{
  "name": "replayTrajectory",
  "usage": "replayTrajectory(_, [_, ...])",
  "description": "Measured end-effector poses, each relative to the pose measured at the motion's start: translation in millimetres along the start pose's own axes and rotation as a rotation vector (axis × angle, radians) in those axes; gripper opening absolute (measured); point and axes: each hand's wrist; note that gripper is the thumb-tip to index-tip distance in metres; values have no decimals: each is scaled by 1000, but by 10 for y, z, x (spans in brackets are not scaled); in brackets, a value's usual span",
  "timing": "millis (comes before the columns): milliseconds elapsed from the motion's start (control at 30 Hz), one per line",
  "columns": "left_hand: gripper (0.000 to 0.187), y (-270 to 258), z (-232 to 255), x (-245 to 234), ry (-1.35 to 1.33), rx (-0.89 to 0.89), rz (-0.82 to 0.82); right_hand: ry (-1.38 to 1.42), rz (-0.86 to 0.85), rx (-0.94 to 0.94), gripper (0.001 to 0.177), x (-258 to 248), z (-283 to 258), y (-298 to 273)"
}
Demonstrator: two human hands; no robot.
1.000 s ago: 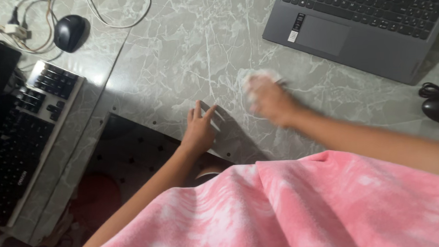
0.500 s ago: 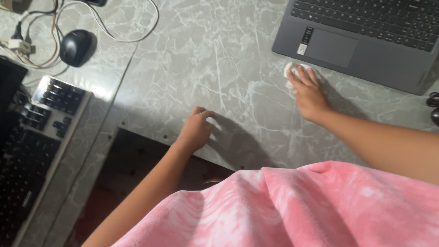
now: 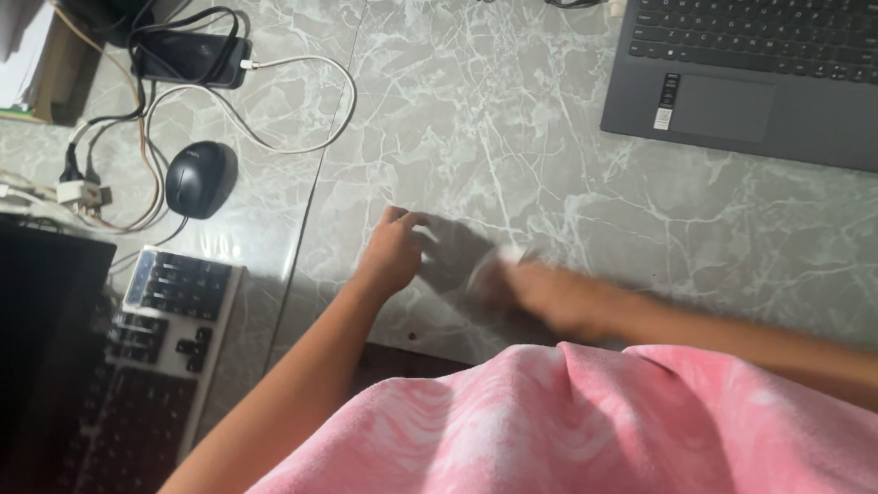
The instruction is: The person cleans various electronic peripherals and a desk surface using a white cloth.
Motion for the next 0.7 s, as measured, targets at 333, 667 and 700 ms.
replayTrajectory(333, [32, 304, -111, -377, -2, 68, -84, -819, 856, -1, 58, -653, 276, 920])
replayTrajectory(667, [45, 881, 15, -562, 120, -87, -119, -633, 783, -74, 48, -378, -61, 1001])
replayTrajectory(700, [45, 956, -1, -576, 160, -44, -105, -660, 806, -73, 49, -552, -13, 1126])
Point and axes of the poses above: each hand's wrist, its own y-axis towards the middle knuckle, its own x-axis out of the palm, z = x × y, and after that the axes turned 7 degrees about x, right-handed
